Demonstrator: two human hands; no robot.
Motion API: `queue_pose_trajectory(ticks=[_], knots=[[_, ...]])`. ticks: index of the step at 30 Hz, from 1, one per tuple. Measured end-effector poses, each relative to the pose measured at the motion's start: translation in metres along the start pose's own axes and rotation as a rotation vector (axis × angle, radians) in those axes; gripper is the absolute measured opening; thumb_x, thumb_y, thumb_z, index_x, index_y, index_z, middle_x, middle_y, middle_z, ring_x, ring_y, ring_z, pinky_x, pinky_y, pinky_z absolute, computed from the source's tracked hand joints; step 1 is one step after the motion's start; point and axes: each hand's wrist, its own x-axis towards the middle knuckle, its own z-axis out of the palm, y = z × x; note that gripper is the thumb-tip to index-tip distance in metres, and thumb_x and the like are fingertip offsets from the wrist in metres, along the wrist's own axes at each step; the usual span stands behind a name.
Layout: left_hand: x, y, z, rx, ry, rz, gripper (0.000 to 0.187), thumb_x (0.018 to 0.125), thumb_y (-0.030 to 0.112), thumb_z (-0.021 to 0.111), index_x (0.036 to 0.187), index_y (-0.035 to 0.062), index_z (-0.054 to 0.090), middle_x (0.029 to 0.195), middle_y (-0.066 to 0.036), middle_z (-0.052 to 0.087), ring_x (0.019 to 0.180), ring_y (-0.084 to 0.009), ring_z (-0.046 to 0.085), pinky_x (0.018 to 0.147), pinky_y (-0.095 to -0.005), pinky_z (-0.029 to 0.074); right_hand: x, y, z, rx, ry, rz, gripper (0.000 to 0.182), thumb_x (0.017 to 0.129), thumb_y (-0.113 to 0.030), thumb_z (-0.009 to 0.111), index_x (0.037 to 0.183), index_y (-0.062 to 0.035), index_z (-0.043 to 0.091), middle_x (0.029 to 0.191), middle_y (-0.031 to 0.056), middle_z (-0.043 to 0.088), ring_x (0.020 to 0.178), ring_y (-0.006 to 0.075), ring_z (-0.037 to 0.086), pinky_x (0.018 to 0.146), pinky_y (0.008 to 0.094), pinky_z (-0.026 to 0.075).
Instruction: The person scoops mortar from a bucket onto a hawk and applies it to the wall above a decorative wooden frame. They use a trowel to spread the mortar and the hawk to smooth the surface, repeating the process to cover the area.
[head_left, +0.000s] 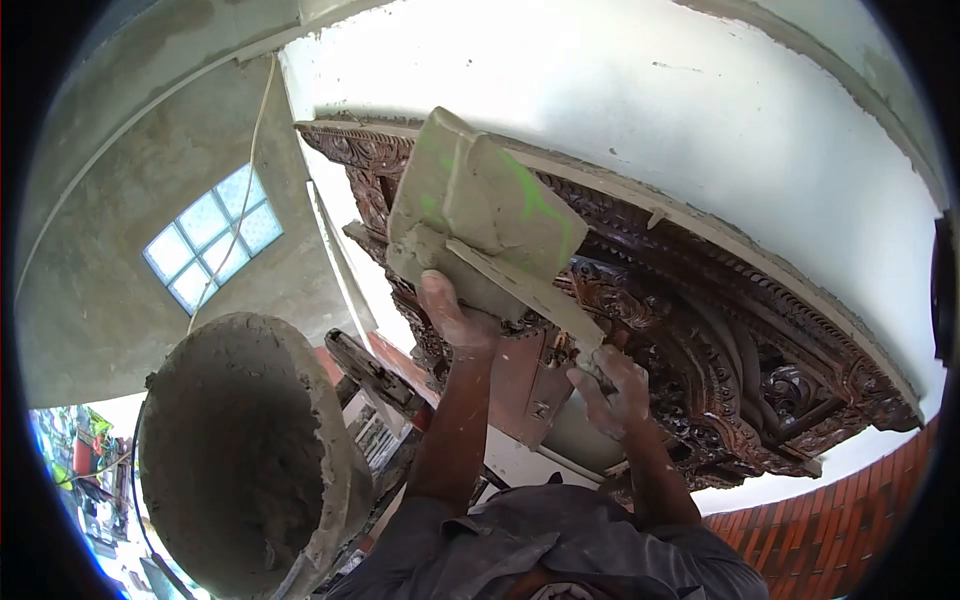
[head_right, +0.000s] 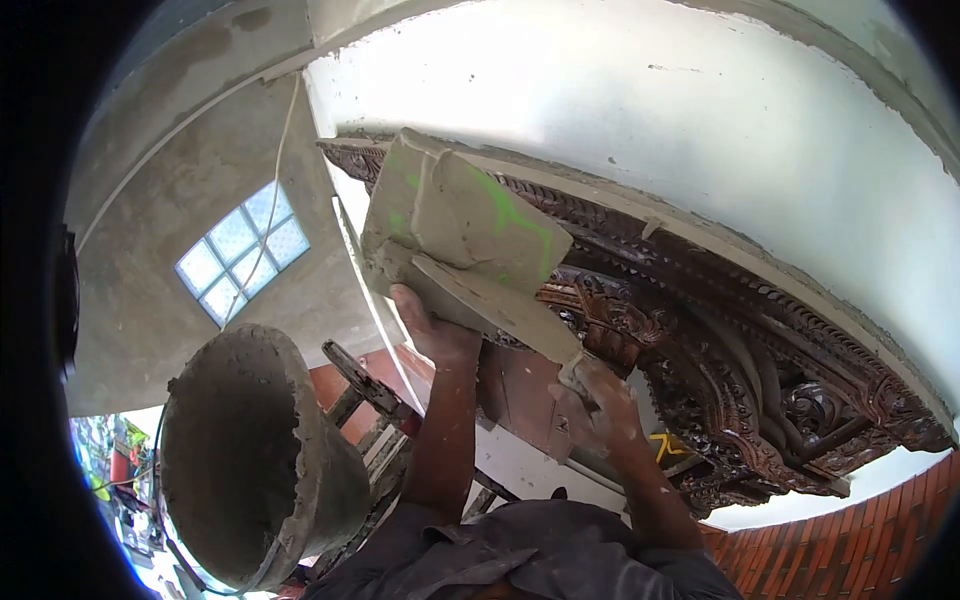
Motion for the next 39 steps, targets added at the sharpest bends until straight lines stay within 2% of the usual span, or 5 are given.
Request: queue_pose_trajectory(ticks=[6,8,15,22,39], knots=[[-0.003,0.024,0.009,-0.119,-0.225,0.178,0.067,0.099,0.046,0.043,0.150,0.0078,0.022,0.150,-0.010,0.033,0.136,-0.0259,0.034,0.114,-0.0418,0.029,0.037,0.015,0.025,0.009,0.162,-0.294,0.022,0.077,-0.005,0.070,0.098,-0.0002,0.064,0.080,0.0145,0.060,0.067,0.0322,0.061,0.058,0.0375,0.049],[-0.009,0.027,0.002,-0.741,-0.337,-0.036,0.067,0.100,0.040,0.045,0.151,0.0063,0.019,0.153,-0.010,0.031,0.137,-0.0263,0.035,0.114,-0.0414,0.028,0.050,0.003,0.024,0.018,0.251,-0.307,0.020,0.076,-0.003,0.070,0.095,-0.0001,0.064,0.079,0.0150,0.059,0.067,0.0328,0.061,0.058,0.0376,0.049],[-0.036,-0.030,-0.031,-0.004,0.111,0.078,0.062,0.097,0.045,0.047,0.144,0.0065,0.036,0.145,-0.010,0.038,0.133,-0.0276,0.038,0.111,-0.0446,0.031,0.136,-0.002,-0.037,-0.358,0.501,-0.436,0.012,0.080,-0.008,0.068,0.088,-0.0007,0.063,0.081,0.0162,0.060,0.072,0.0340,0.061,0.065,0.0400,0.049],[-0.010,0.008,0.001,-0.393,0.117,-0.096,0.059,0.099,0.045,0.043,0.145,0.0077,0.036,0.146,-0.010,0.037,0.133,-0.0257,0.037,0.113,-0.0449,0.028,0.254,-0.030,-0.104,-1.090,0.328,-0.131,0.040,0.093,-0.035,0.056,0.126,-0.0131,0.059,0.112,0.0168,0.064,0.105,0.0357,0.061,0.091,0.0463,0.048],[-0.005,-0.015,-0.003,-0.123,0.234,0.075,0.059,0.102,0.041,0.036,0.143,-0.0011,0.035,0.147,-0.014,0.035,0.133,-0.0255,0.037,0.113,-0.0430,0.030,0.355,-0.063,-0.072,-0.859,0.252,-0.056,0.044,0.089,-0.041,0.058,0.122,-0.0122,0.063,0.110,0.0181,0.067,0.104,0.0390,0.063,0.091,0.0452,0.048]])
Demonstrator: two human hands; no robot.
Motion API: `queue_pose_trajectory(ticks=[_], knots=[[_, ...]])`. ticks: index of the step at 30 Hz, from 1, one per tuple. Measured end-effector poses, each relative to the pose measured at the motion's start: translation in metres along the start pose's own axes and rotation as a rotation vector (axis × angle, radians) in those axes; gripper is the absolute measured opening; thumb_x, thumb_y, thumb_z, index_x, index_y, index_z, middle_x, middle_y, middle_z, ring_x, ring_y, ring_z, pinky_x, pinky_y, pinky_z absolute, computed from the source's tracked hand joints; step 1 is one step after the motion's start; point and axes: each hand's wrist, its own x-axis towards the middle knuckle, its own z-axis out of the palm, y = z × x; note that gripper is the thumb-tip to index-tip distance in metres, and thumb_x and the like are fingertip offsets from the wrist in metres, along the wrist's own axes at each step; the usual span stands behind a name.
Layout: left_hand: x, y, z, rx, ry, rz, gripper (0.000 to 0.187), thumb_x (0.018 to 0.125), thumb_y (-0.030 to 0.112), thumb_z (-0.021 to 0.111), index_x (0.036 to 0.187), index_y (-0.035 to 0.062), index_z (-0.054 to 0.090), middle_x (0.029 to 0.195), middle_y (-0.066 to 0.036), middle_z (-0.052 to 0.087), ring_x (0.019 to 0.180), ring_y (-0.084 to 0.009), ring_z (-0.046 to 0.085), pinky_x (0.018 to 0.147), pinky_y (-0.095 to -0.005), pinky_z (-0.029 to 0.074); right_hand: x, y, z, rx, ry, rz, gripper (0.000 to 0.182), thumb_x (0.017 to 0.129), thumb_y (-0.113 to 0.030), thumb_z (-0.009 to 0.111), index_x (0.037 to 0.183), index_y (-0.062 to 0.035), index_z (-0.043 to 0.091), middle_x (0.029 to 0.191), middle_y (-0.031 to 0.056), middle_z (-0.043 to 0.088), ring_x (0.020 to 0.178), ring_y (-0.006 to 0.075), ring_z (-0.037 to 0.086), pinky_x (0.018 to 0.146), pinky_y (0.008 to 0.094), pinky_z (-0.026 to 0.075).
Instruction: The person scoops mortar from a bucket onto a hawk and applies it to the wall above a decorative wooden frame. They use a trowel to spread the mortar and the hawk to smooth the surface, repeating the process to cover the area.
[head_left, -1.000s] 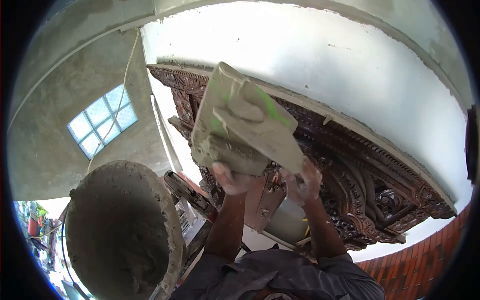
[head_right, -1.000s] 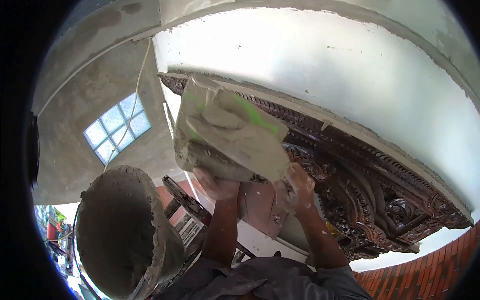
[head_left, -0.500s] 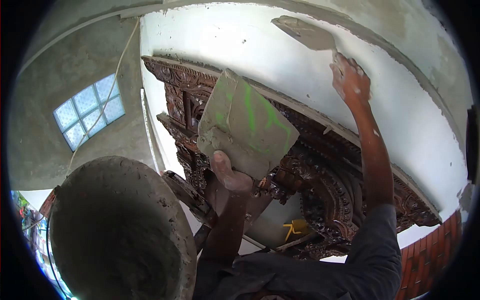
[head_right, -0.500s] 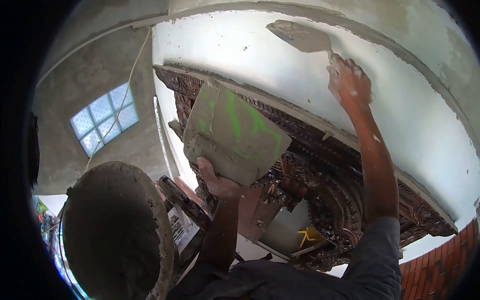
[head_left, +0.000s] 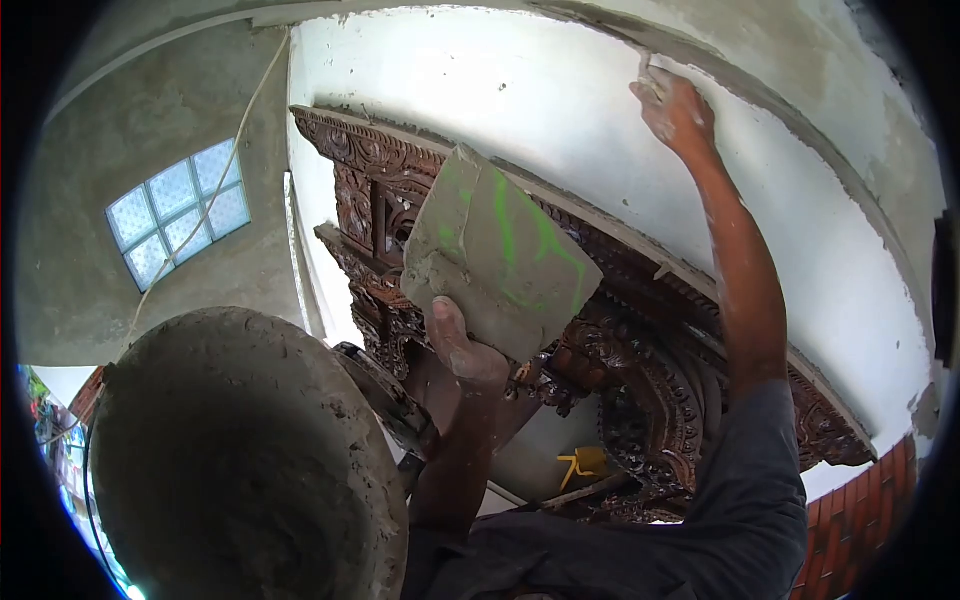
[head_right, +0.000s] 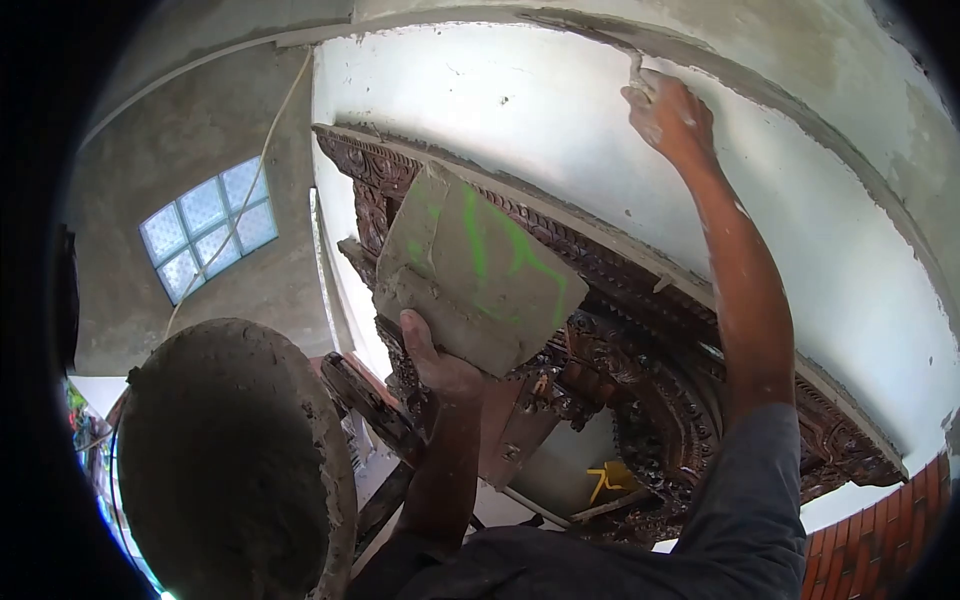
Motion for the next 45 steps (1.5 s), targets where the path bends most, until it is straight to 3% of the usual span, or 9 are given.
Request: queue_pose_trajectory(ticks=[4,8,11,19,24,28,36,39,45], knots=[[0.002,0.033,0.014,-0.343,0.047,-0.320,0.057,0.103,0.030,0.040,0.144,-0.0057,0.026,0.147,-0.024,0.030,0.135,-0.0325,0.036,0.114,-0.0452,0.031,-0.027,0.046,0.003,0.043,0.142,-0.089,0.047,0.090,-0.041,0.057,0.128,-0.0139,0.060,0.113,0.0188,0.066,0.107,0.0379,0.062,0.093,0.0442,0.047],[0.001,0.019,0.002,0.179,-0.263,0.221,0.054,0.101,0.016,0.046,0.143,-0.0081,0.024,0.144,-0.031,0.031,0.132,-0.0379,0.039,0.113,-0.0454,0.034,-0.038,0.047,0.003,-0.139,0.103,-0.151,0.045,0.091,-0.039,0.057,0.127,-0.0131,0.059,0.112,0.0182,0.067,0.105,0.0389,0.062,0.093,0.0458,0.048],[0.006,0.016,0.009,0.158,-0.300,0.374,0.052,0.100,0.014,0.048,0.142,-0.0081,0.028,0.143,-0.029,0.033,0.131,-0.0373,0.041,0.112,-0.0450,0.036,-0.018,0.015,0.008,-0.225,-0.093,-0.025,0.043,0.092,-0.037,0.056,0.126,-0.0112,0.059,0.108,0.0183,0.067,0.100,0.0401,0.064,0.090,0.0474,0.050],[0.007,0.042,0.032,-0.160,0.256,-0.361,0.061,0.100,0.043,0.040,0.133,-0.0087,0.041,0.131,-0.020,0.049,0.120,-0.0250,0.049,0.104,-0.0372,0.040,0.032,-0.036,0.026,-0.139,-0.079,-0.073,0.042,0.091,-0.036,0.057,0.120,-0.0065,0.062,0.105,0.0245,0.067,0.098,0.0417,0.064,0.087,0.0483,0.050],[-0.003,0.006,0.000,0.049,0.071,-0.142,0.052,0.102,0.034,0.041,0.137,-0.0048,0.043,0.142,-0.016,0.042,0.129,-0.0223,0.043,0.111,-0.0365,0.032,-0.001,-0.015,0.012,-0.083,0.038,-0.061,0.046,0.091,-0.042,0.057,0.125,-0.0104,0.060,0.110,0.0224,0.067,0.105,0.0410,0.062,0.092,0.0475,0.048],[0.002,0.023,0.011,-0.309,0.136,-0.358,0.054,0.102,0.035,0.041,0.138,-0.0055,0.041,0.142,-0.017,0.043,0.130,-0.0230,0.042,0.112,-0.0365,0.032,-0.025,0.016,0.019,-0.100,0.109,-0.105,0.050,0.092,-0.044,0.055,0.133,-0.0164,0.057,0.114,0.0198,0.066,0.107,0.0393,0.062,0.094,0.0454,0.047],[0.006,0.044,0.026,-0.197,-0.040,-0.232,0.056,0.102,0.039,0.037,0.139,-0.0030,0.040,0.139,-0.015,0.043,0.126,-0.0234,0.044,0.108,-0.0373,0.036,0.028,0.005,0.037,0.097,0.041,-0.198,0.045,0.091,-0.042,0.058,0.126,-0.0123,0.061,0.108,0.0176,0.068,0.099,0.0353,0.064,0.089,0.0416,0.048],[0.001,0.014,0.012,-0.128,0.015,-0.136,0.057,0.102,0.040,0.037,0.141,-0.0025,0.039,0.142,-0.013,0.041,0.129,-0.0236,0.042,0.111,-0.0379,0.033,0.028,0.034,0.043,0.287,0.052,-0.249,0.046,0.090,-0.041,0.062,0.122,-0.0086,0.063,0.106,0.0172,0.069,0.096,0.0310,0.065,0.088,0.0376,0.048],[0.008,0.046,0.038,-0.024,0.191,-0.367,0.055,0.104,0.036,0.032,0.141,-0.0045,0.037,0.142,-0.016,0.040,0.130,-0.0249,0.040,0.112,-0.0385,0.032,0.012,0.090,0.015,0.360,0.134,-0.258,0.048,0.087,-0.038,0.069,0.121,-0.0042,0.064,0.106,0.0176,0.069,0.094,0.0248,0.065,0.088,0.0335,0.049]])
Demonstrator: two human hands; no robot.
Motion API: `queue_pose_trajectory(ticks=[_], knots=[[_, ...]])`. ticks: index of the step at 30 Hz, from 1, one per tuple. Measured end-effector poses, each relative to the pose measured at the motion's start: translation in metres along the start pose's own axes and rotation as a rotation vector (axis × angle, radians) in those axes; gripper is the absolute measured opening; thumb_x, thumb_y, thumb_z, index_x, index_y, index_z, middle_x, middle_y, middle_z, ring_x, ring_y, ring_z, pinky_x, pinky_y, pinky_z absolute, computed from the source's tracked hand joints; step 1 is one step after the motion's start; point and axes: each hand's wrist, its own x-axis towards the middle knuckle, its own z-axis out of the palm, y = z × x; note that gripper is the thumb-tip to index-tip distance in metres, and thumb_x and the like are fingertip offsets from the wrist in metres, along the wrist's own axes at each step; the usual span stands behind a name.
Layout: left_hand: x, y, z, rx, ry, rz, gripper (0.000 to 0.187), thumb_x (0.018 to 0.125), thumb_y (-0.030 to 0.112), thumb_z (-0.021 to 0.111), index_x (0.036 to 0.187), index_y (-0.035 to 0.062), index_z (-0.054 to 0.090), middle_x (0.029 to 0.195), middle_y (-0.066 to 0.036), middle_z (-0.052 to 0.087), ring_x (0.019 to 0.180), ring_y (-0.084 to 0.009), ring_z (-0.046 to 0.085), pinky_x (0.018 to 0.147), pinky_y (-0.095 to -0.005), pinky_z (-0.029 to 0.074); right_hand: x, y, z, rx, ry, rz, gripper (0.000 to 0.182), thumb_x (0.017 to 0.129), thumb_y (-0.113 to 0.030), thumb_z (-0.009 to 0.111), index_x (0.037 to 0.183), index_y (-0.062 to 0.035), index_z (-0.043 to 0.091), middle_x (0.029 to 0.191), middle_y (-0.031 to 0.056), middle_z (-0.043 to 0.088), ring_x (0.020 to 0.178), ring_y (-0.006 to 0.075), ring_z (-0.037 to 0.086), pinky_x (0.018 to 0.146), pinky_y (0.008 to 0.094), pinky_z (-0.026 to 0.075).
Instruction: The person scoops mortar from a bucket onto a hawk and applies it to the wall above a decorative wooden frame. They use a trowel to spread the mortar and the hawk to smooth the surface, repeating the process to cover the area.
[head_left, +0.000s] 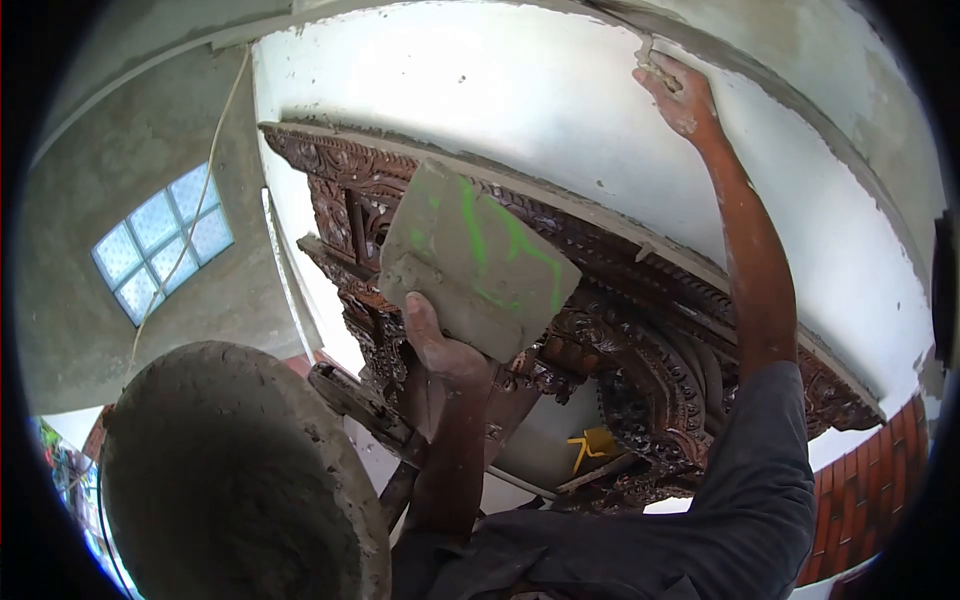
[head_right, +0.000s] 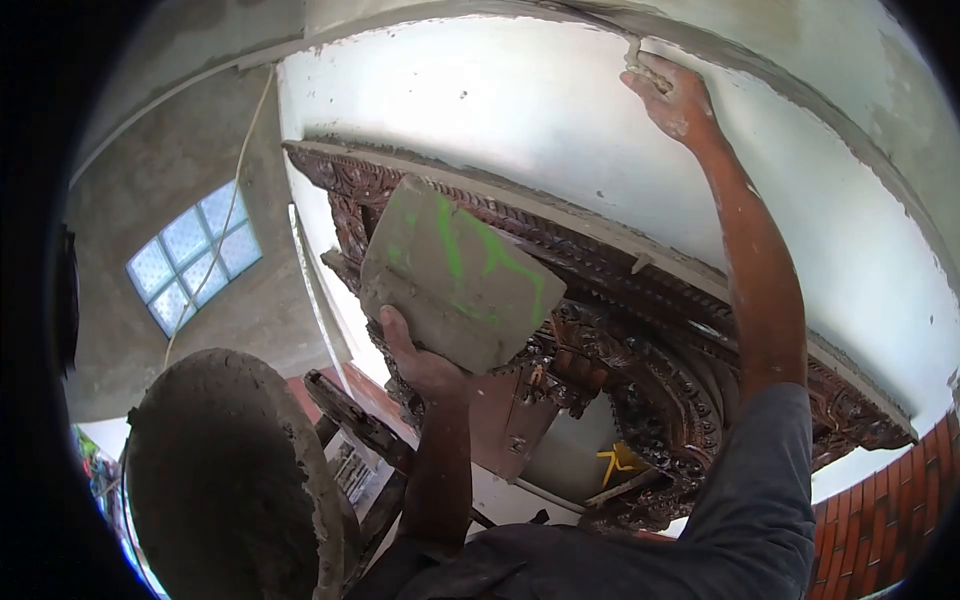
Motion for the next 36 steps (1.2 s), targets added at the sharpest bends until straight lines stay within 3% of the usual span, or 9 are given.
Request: queue_pose_trajectory(ticks=[5,12,18,21,23,27,31,34,36], knots=[[0.009,-0.021,-0.019,0.214,-0.060,0.202,0.051,0.105,0.033,0.029,0.138,-0.0040,0.038,0.137,-0.015,0.042,0.130,-0.0247,0.039,0.111,-0.0400,0.034,-0.023,0.029,-0.057,-0.022,-0.033,-0.001,0.043,0.089,-0.032,0.069,0.122,-0.0053,0.064,0.109,0.0162,0.069,0.097,0.0194,0.064,0.090,0.0309,0.048],[-0.009,0.017,0.013,-0.236,-0.228,-0.168,0.055,0.101,0.041,0.040,0.139,0.0021,0.039,0.135,-0.015,0.046,0.123,-0.0275,0.048,0.104,-0.0433,0.040,-0.110,0.028,-0.127,-0.025,0.012,0.197,0.035,0.094,-0.022,0.063,0.121,-0.0011,0.062,0.107,0.0100,0.068,0.095,0.0143,0.062,0.085,0.0276,0.049],[-0.009,0.009,0.006,-0.312,-0.493,-0.378,0.054,0.099,0.038,0.046,0.138,0.0004,0.041,0.131,-0.013,0.053,0.119,-0.0277,0.053,0.102,-0.0437,0.042,-0.190,-0.061,-0.114,0.882,-0.723,0.298,0.043,0.091,-0.035,0.059,0.104,0.0057,0.064,0.077,0.0076,0.063,0.064,0.0137,0.056,0.058,0.0252,0.046],[-0.010,0.009,0.003,-0.174,-0.586,-0.438,0.051,0.100,0.034,0.045,0.137,-0.0015,0.044,0.129,-0.013,0.055,0.118,-0.0269,0.054,0.101,-0.0427,0.042,-0.186,-0.061,-0.097,0.880,-1.152,0.269,0.041,0.091,-0.032,0.056,0.098,0.0070,0.065,0.070,0.0112,0.063,0.057,0.0162,0.056,0.053,0.0279,0.046],[-0.010,0.009,-0.001,-0.236,-0.659,-0.476,0.050,0.100,0.032,0.044,0.136,-0.0023,0.045,0.129,-0.013,0.056,0.117,-0.0264,0.055,0.101,-0.0418,0.043,-0.187,-0.054,-0.107,0.979,-1.306,0.522,0.041,0.090,-0.033,0.056,0.096,0.0064,0.067,0.067,0.0113,0.062,0.054,0.0168,0.056,0.051,0.0294,0.046],[-0.004,0.005,-0.005,-0.675,-0.804,-0.587,0.051,0.100,0.035,0.043,0.139,0.0008,0.042,0.132,-0.013,0.053,0.120,-0.0268,0.052,0.103,-0.0432,0.041,-0.194,-0.022,-0.154,0.727,-1.123,0.465,0.040,0.092,-0.032,0.057,0.096,0.0059,0.067,0.062,0.0107,0.061,0.051,0.0163,0.056,0.047,0.0309,0.046],[-0.005,0.019,0.002,-0.445,-0.708,-0.352,0.055,0.100,0.039,0.042,0.142,0.0028,0.038,0.137,-0.012,0.049,0.124,-0.0276,0.049,0.105,-0.0450,0.039,-0.225,-0.054,-0.199,0.292,-0.646,0.666,0.031,0.093,-0.026,0.060,0.100,0.0030,0.068,0.072,0.0121,0.065,0.061,0.0191,0.061,0.056,0.0330,0.048],[-0.007,0.016,0.002,-0.292,-0.611,-0.227,0.058,0.100,0.041,0.041,0.144,0.0037,0.036,0.140,-0.012,0.045,0.126,-0.0282,0.047,0.106,-0.0455,0.038,-0.249,-0.085,-0.185,0.111,-0.307,0.059,0.023,0.086,-0.015,0.064,0.102,0.0001,0.067,0.085,0.0124,0.067,0.071,0.0239,0.063,0.062,0.0385,0.047],[-0.007,0.015,0.000,-0.280,-0.538,-0.158,0.054,0.101,0.037,0.041,0.140,0.0006,0.040,0.137,-0.013,0.048,0.124,-0.0277,0.049,0.105,-0.0430,0.040,-0.264,-0.089,-0.176,-0.081,-0.360,-0.143,0.025,0.080,-0.013,0.067,0.103,-0.0015,0.066,0.090,0.0117,0.066,0.078,0.0273,0.063,0.065,0.0412,0.047]])
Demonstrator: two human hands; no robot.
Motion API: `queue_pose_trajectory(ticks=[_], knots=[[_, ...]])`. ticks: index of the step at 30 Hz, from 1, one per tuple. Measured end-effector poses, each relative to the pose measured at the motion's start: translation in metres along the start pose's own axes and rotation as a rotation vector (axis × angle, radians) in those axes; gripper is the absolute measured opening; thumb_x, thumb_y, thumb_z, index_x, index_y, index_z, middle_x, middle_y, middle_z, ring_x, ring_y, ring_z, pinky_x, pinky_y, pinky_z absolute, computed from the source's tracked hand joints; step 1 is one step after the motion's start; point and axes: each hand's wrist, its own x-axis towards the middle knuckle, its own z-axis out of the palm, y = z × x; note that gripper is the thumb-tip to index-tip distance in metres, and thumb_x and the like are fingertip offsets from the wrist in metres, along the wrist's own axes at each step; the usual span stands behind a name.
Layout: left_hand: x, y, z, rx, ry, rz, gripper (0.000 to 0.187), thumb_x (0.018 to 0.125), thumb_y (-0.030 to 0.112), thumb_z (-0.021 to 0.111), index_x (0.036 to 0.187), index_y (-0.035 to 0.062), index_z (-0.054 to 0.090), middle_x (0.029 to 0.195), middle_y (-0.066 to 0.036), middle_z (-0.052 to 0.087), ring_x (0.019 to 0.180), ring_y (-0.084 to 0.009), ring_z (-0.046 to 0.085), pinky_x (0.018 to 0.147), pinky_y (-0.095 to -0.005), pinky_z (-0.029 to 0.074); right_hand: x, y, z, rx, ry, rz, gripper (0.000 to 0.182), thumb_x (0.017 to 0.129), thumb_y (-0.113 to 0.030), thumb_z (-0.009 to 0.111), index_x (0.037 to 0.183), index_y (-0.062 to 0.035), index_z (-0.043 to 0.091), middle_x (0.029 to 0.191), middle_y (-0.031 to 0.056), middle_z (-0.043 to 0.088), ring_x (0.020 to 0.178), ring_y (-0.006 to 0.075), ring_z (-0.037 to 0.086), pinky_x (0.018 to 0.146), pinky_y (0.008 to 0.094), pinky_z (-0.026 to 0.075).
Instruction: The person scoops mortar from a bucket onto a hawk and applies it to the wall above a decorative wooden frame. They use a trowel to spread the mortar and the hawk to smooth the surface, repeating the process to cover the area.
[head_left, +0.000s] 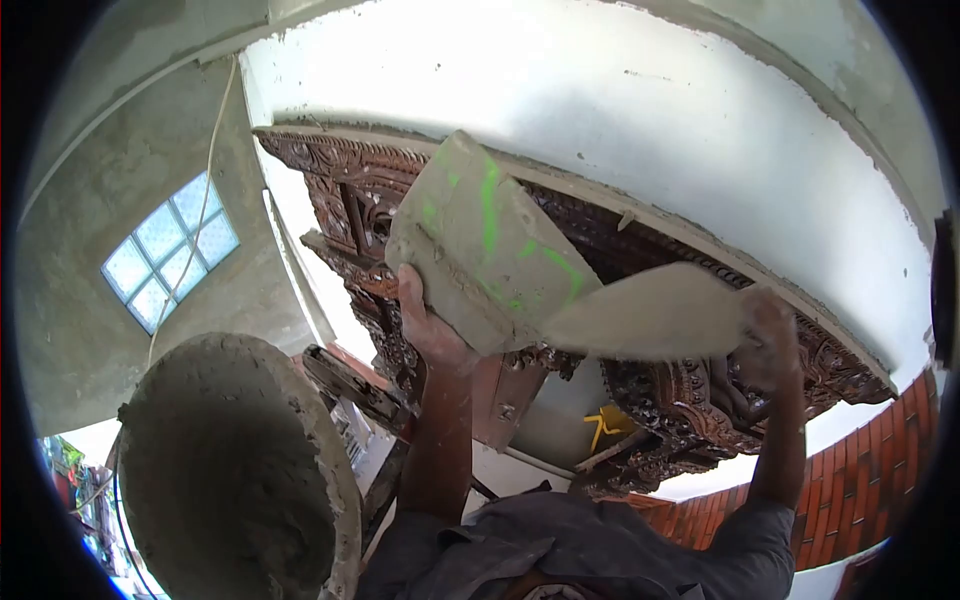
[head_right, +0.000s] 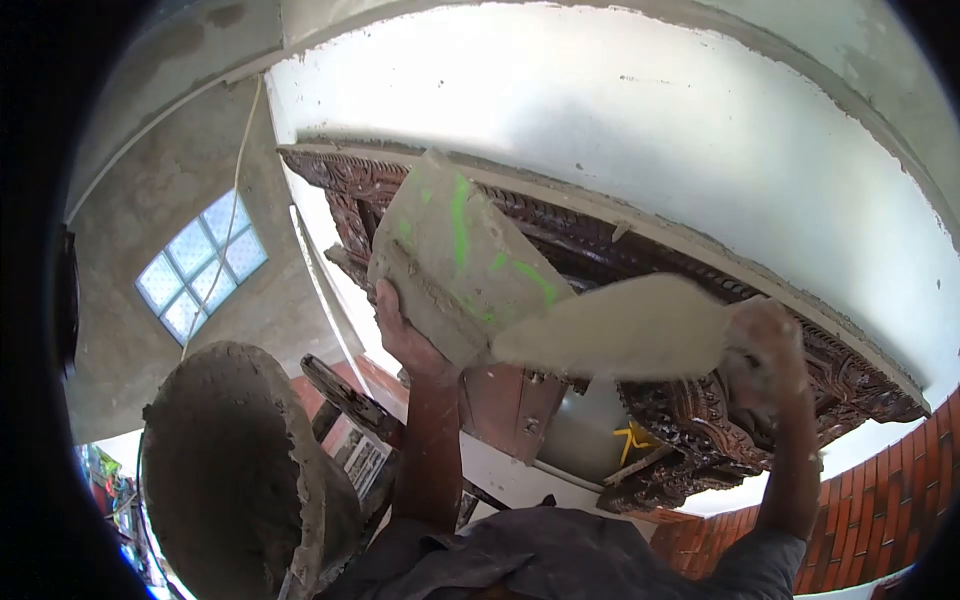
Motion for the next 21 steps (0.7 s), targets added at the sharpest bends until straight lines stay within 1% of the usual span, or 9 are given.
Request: queue_pose_trajectory(ticks=[1,4,5,8,10,12,16,19,21], knots=[[0.000,0.001,0.000,0.011,0.035,0.042,0.052,0.101,0.034,0.042,0.139,-0.0010,0.042,0.135,-0.014,0.050,0.123,-0.0274,0.050,0.104,-0.0418,0.040,0.001,0.000,0.008,-0.112,-0.031,-0.086,0.027,0.078,-0.011,0.068,0.104,-0.0023,0.065,0.093,0.0114,0.065,0.081,0.0291,0.062,0.067,0.0425,0.047],[-0.004,0.011,0.011,-0.334,-0.321,-0.113,0.052,0.101,0.034,0.042,0.138,-0.0013,0.042,0.135,-0.014,0.050,0.124,-0.0271,0.049,0.106,-0.0405,0.039,0.022,-0.010,0.036,-0.150,0.076,-0.137,0.028,0.075,-0.009,0.067,0.103,-0.0038,0.064,0.092,0.0113,0.064,0.083,0.0326,0.061,0.071,0.0451,0.047],[-0.007,0.010,0.012,-0.277,-0.299,-0.149,0.052,0.101,0.034,0.042,0.138,-0.0012,0.042,0.134,-0.014,0.050,0.124,-0.0267,0.050,0.106,-0.0403,0.039,0.028,-0.001,0.045,-0.087,0.157,-0.133,0.025,0.078,-0.007,0.065,0.102,-0.0042,0.064,0.092,0.0120,0.064,0.084,0.0320,0.061,0.075,0.0438,0.046],[-0.011,0.004,0.005,-0.056,-0.206,-0.239,0.051,0.101,0.035,0.041,0.138,-0.0009,0.043,0.132,-0.013,0.052,0.121,-0.0254,0.052,0.105,-0.0399,0.040,0.075,0.007,0.041,-0.224,0.157,0.062,0.024,0.081,-0.008,0.065,0.104,-0.0040,0.063,0.095,0.0126,0.064,0.087,0.0312,0.061,0.079,0.0412,0.046],[-0.010,-0.006,-0.013,0.157,-0.103,-0.291,0.051,0.102,0.036,0.040,0.138,-0.0007,0.043,0.131,-0.013,0.052,0.120,-0.0242,0.053,0.104,-0.0394,0.041,0.120,0.019,0.051,-0.372,0.346,0.059,0.024,0.086,-0.014,0.064,0.108,-0.0043,0.063,0.098,0.0122,0.064,0.093,0.0307,0.061,0.082,0.0416,0.048],[-0.006,-0.008,-0.014,0.093,0.000,-0.321,0.051,0.102,0.036,0.041,0.137,-0.0010,0.045,0.130,-0.012,0.053,0.119,-0.0231,0.054,0.103,-0.0387,0.042,0.167,0.025,0.060,-0.310,0.402,0.134,0.027,0.091,-0.024,0.059,0.112,-0.0066,0.062,0.103,0.0124,0.064,0.100,0.0324,0.060,0.086,0.0440,0.048],[-0.006,0.003,0.000,0.077,0.051,-0.261,0.049,0.102,0.035,0.042,0.135,-0.0014,0.047,0.128,-0.012,0.055,0.117,-0.0214,0.055,0.102,-0.0371,0.044,0.249,0.038,0.075,-0.408,0.271,0.288,0.040,0.094,-0.037,0.053,0.124,-0.0108,0.058,0.116,0.0148,0.062,0.107,0.0348,0.059,0.089,0.0464,0.049],[-0.003,-0.003,-0.009,0.128,0.143,-0.261,0.049,0.102,0.035,0.043,0.134,-0.0013,0.048,0.126,-0.012,0.056,0.115,-0.0215,0.055,0.101,-0.0370,0.044,0.292,0.051,0.075,-0.361,0.231,0.297,0.044,0.093,-0.041,0.054,0.126,-0.0114,0.058,0.116,0.0158,0.063,0.106,0.0365,0.060,0.092,0.0453,0.048],[-0.002,-0.007,-0.014,0.064,0.112,-0.269,0.049,0.101,0.035,0.044,0.133,-0.0017,0.048,0.125,-0.012,0.057,0.114,-0.0223,0.056,0.100,-0.0374,0.045,0.303,0.061,0.066,-0.237,0.226,0.309,0.046,0.093,-0.043,0.054,0.125,-0.0106,0.060,0.115,0.0174,0.064,0.106,0.0377,0.061,0.093,0.0444,0.047]])
